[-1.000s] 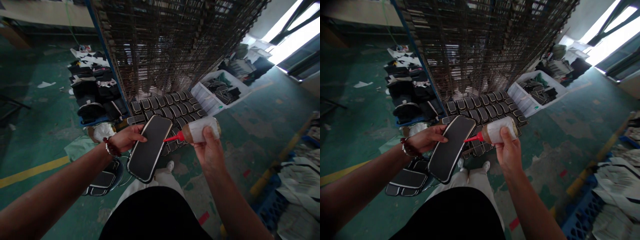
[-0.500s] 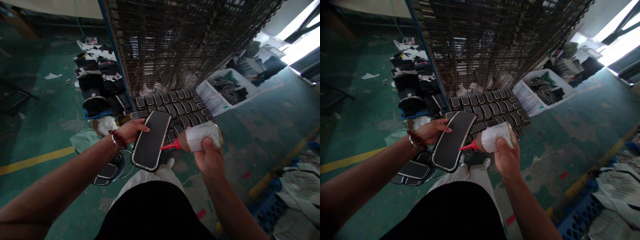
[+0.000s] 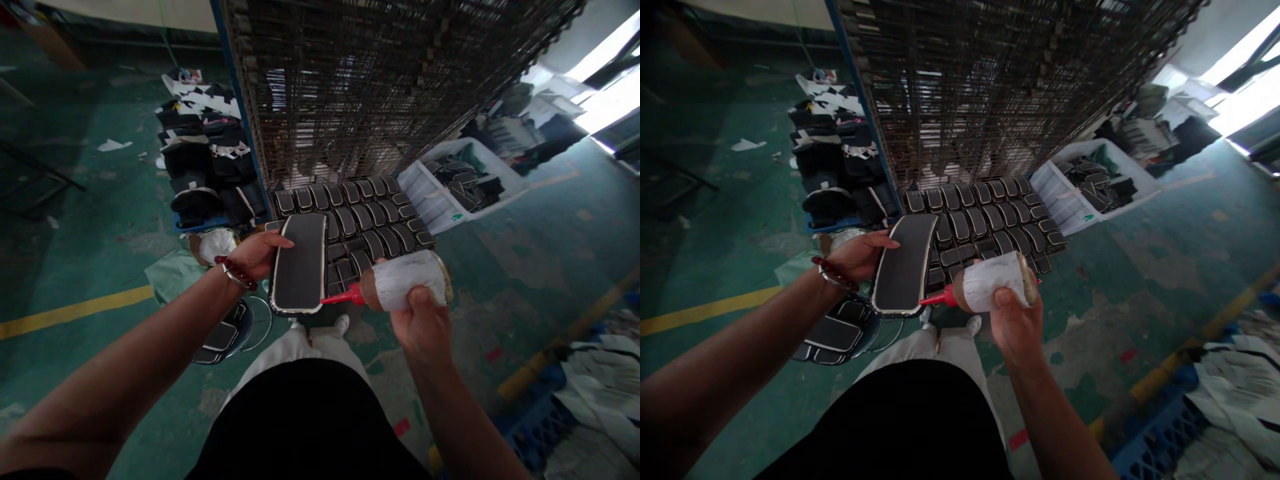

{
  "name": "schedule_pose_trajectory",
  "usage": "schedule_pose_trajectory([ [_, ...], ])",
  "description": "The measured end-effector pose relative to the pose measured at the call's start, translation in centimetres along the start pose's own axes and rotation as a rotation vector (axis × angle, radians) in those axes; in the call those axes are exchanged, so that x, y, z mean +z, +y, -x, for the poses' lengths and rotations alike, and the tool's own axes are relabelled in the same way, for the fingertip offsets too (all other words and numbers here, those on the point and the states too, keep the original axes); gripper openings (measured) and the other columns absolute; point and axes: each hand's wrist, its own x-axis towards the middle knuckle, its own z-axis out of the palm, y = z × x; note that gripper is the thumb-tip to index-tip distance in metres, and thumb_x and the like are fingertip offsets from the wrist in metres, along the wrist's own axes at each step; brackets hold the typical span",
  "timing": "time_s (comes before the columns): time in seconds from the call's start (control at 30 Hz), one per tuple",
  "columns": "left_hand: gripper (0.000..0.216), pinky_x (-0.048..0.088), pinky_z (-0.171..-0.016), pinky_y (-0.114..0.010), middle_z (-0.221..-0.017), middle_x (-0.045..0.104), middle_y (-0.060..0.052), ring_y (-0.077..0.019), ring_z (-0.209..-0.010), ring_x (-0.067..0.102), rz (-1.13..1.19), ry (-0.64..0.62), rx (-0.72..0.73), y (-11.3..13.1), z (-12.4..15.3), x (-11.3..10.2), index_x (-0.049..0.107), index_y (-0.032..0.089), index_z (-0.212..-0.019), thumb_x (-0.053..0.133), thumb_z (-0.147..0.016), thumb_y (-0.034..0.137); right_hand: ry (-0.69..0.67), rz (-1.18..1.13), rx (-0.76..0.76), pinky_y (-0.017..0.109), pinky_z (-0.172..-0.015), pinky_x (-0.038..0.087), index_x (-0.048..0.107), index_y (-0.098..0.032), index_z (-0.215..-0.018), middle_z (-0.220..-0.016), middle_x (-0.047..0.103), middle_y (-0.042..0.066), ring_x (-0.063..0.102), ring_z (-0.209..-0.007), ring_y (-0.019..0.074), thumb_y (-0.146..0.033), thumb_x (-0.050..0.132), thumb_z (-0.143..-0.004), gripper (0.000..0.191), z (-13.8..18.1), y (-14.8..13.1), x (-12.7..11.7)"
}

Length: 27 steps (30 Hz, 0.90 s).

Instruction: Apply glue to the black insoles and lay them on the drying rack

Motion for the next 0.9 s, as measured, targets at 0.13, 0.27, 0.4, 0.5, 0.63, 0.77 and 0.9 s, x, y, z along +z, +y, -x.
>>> schedule_pose_trajectory([
  [0.13,0.059,0.067,-0.070,-0.043,-0.082,0.081,-0.014,-0.0270,-0.060,0.076,0.091,0.092,0.010,-0.1,0.1,0.1,0.072,0.005,-0.127,0.057,-0.071,-0.008,0.058,-0.008,-0.027,0.050,-0.100,0.060,0.074,-0.027,-0.111,-0.103,0.077,0.006,0.075,-0.101,0.0274,-0.048,0.088,-0.075,0.044,-0.4,0.0,0.2],
  [0.27,0.056,0.068,-0.074,-0.046,-0.078,0.080,-0.013,-0.0281,-0.063,0.077,0.164,0.180,-0.002,-0.6,0.5,0.6,0.069,0.004,-0.128,0.056,-0.074,-0.004,0.144,-0.029,-0.066,0.049,-0.101,0.059,0.070,-0.026,-0.123,-0.114,0.076,0.008,0.072,-0.114,0.0299,-0.049,0.090,-0.074,0.058,-0.7,0.1,0.5],
  [0.4,0.049,0.068,-0.076,-0.043,-0.072,0.077,-0.009,-0.0268,-0.064,0.078,0.252,0.220,0.009,-1.5,0.8,1.3,0.068,0.006,-0.125,0.052,-0.079,-0.003,0.205,-0.055,-0.117,0.044,-0.103,0.059,0.071,-0.025,-0.122,-0.120,0.075,0.008,0.069,-0.121,0.0281,-0.051,0.088,-0.077,0.055,-1.1,0.5,0.3],
  [0.5,0.044,0.068,-0.077,-0.041,-0.072,0.077,-0.009,-0.0267,-0.067,0.079,0.310,0.250,0.022,-2.2,0.7,1.5,0.068,0.007,-0.123,0.053,-0.083,-0.003,0.217,-0.044,-0.142,0.042,-0.103,0.059,0.072,-0.026,-0.118,-0.118,0.076,0.006,0.068,-0.123,0.0267,-0.053,0.085,-0.080,0.048,-1.2,0.8,0.0],
  [0.63,0.050,0.068,-0.080,-0.044,-0.077,0.078,-0.009,-0.0280,-0.072,0.080,0.378,0.262,0.058,-3.1,0.3,1.6,0.065,0.008,-0.127,0.054,-0.081,-0.004,0.239,-0.063,-0.130,0.038,-0.103,0.058,0.073,-0.025,-0.115,-0.115,0.076,0.004,0.070,-0.120,0.0244,-0.052,0.083,-0.081,0.044,-0.7,1.4,0.0],
  [0.77,0.054,0.068,-0.080,-0.044,-0.079,0.078,-0.008,-0.0263,-0.070,0.079,0.418,0.280,0.088,-3.6,-0.1,1.7,0.063,0.010,-0.130,0.054,-0.079,-0.005,0.225,-0.063,-0.057,0.044,-0.103,0.059,0.073,-0.025,-0.114,-0.110,0.077,0.005,0.073,-0.111,0.0256,-0.050,0.082,-0.082,0.041,0.5,2.2,0.2],
  [0.9,0.046,0.068,-0.080,-0.042,-0.074,0.076,-0.007,-0.0249,-0.068,0.078,0.411,0.306,0.102,-3.8,-0.2,2.1,0.065,0.008,-0.126,0.051,-0.084,-0.004,0.201,-0.048,-0.007,0.046,-0.103,0.059,0.073,-0.027,-0.110,-0.107,0.077,0.004,0.074,-0.109,0.0262,-0.051,0.081,-0.083,0.037,0.6,2.0,0.2],
])
